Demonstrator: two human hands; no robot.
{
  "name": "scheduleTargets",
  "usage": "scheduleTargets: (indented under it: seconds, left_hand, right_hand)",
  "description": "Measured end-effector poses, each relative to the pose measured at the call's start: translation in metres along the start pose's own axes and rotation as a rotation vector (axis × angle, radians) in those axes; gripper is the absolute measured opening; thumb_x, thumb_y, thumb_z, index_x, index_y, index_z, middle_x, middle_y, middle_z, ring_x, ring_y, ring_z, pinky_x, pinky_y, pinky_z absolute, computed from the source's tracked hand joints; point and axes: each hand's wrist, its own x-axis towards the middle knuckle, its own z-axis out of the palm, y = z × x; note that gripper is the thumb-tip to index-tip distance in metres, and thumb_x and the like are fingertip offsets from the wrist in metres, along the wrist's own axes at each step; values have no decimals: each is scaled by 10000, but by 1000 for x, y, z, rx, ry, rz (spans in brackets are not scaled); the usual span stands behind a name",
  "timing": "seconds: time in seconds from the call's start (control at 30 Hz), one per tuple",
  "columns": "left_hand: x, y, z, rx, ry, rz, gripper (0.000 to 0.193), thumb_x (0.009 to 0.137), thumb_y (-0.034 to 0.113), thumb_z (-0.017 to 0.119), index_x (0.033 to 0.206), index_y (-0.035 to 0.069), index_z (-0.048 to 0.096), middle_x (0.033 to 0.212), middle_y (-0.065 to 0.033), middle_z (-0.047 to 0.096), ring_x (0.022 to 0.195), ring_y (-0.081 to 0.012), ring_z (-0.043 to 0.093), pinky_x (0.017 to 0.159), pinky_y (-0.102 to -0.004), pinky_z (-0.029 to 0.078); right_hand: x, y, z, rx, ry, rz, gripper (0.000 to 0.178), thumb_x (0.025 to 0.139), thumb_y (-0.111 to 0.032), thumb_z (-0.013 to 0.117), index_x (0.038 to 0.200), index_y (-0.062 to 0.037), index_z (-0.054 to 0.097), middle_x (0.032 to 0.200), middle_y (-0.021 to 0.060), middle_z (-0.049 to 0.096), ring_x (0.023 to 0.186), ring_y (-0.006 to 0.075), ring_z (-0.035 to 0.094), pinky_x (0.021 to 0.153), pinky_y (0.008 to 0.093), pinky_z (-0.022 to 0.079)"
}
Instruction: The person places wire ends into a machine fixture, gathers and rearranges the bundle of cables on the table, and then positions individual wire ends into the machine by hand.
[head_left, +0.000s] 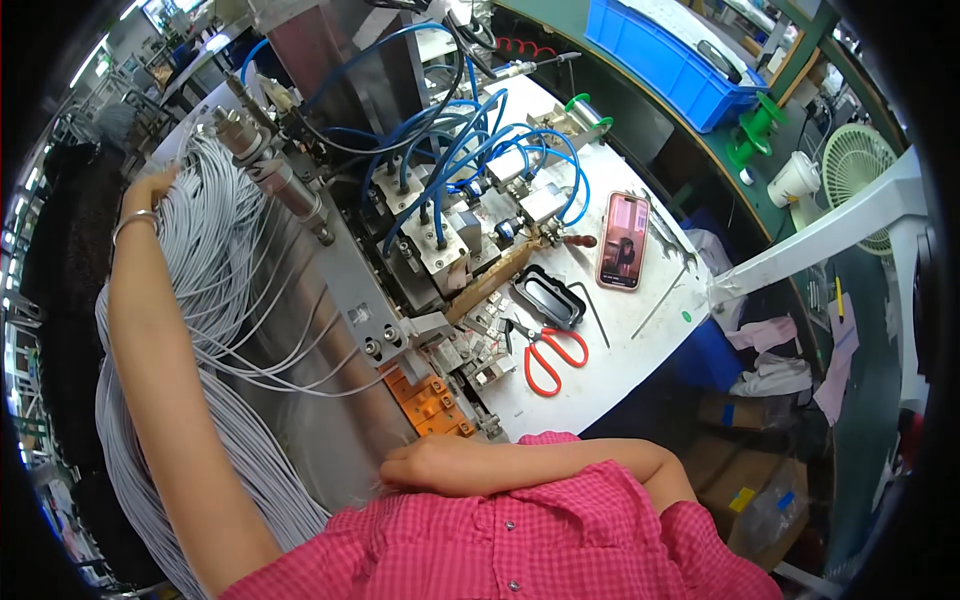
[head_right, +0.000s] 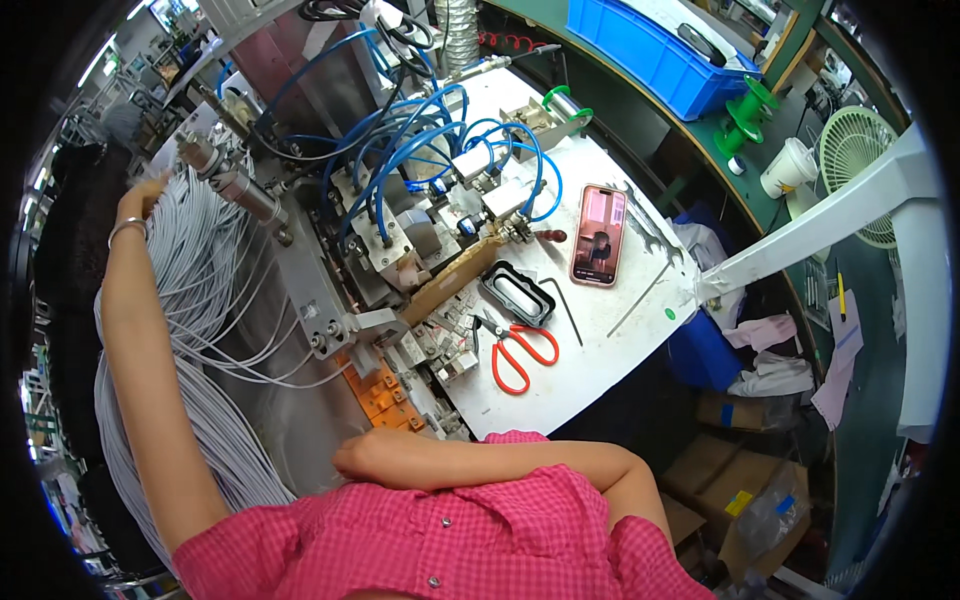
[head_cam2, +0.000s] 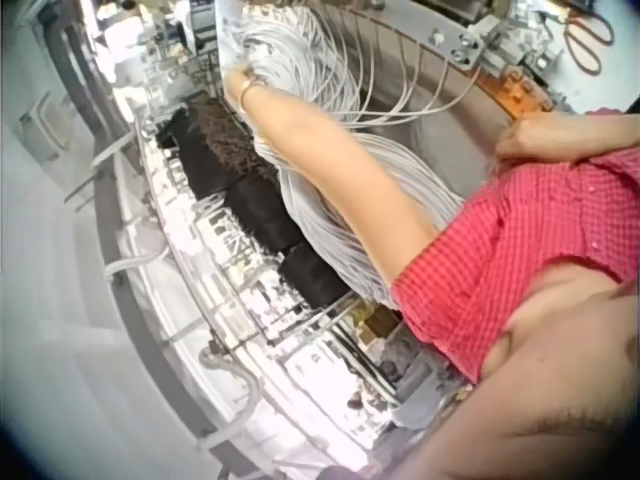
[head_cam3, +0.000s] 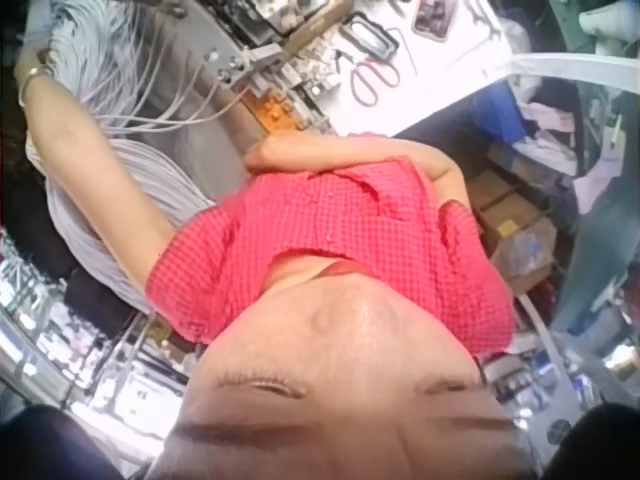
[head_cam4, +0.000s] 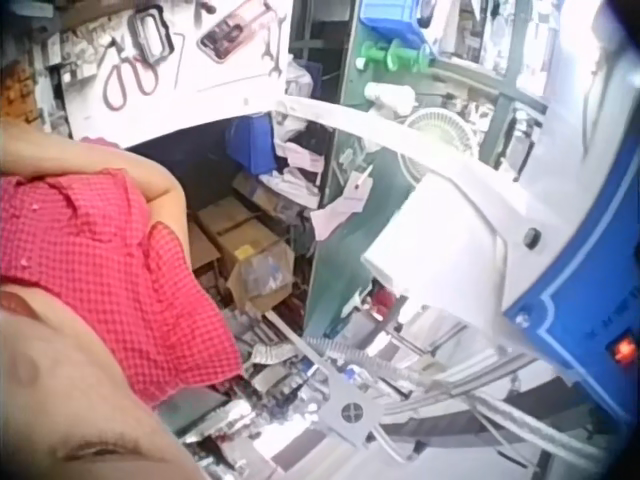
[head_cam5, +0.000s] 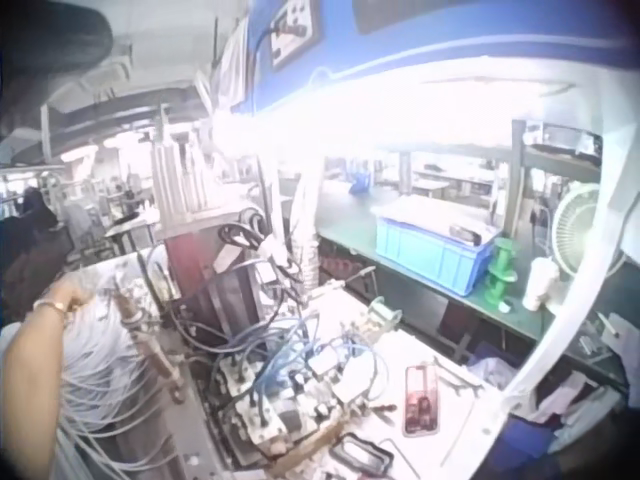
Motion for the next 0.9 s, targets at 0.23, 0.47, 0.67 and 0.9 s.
scheduleTargets:
  seconds: [0.23,0.47,0.67,0.9]
  left_hand:
    - [-152,21,-108,64,-140,132,579,918,460,437,980,-99,574,943,-166,634,892,-300,610,730,-368,458]
    - [-338,-31,-32,150,668,190,499,915,467,430,1222,88,531,1066,-166,578,984,-299,580,838,-403,456]
    - [-364,-51,7,-167,655,190,559,902,414,494,1351,98,391,1304,-183,443,1200,-348,441,953,-419,401]
    - [-378,-42,16,-91,771,245,553,898,366,518,1359,96,373,1339,-183,421,1207,-342,442,949,-413,408]
  right_hand:
    - [25,15,14,-16,137,175,307,867,-317,569,834,-13,543,663,175,537,648,339,565,580,406,441]
    - [170,39,64,349,348,241,732,726,-540,681,1014,118,544,902,201,619,827,288,595,749,354,466]
    - [218,24,63,231,650,6,680,704,-470,736,999,115,554,907,167,614,819,227,573,733,334,463]
    - [238,4,30,563,394,36,499,712,-338,761,906,83,577,824,110,605,721,134,529,632,298,453]
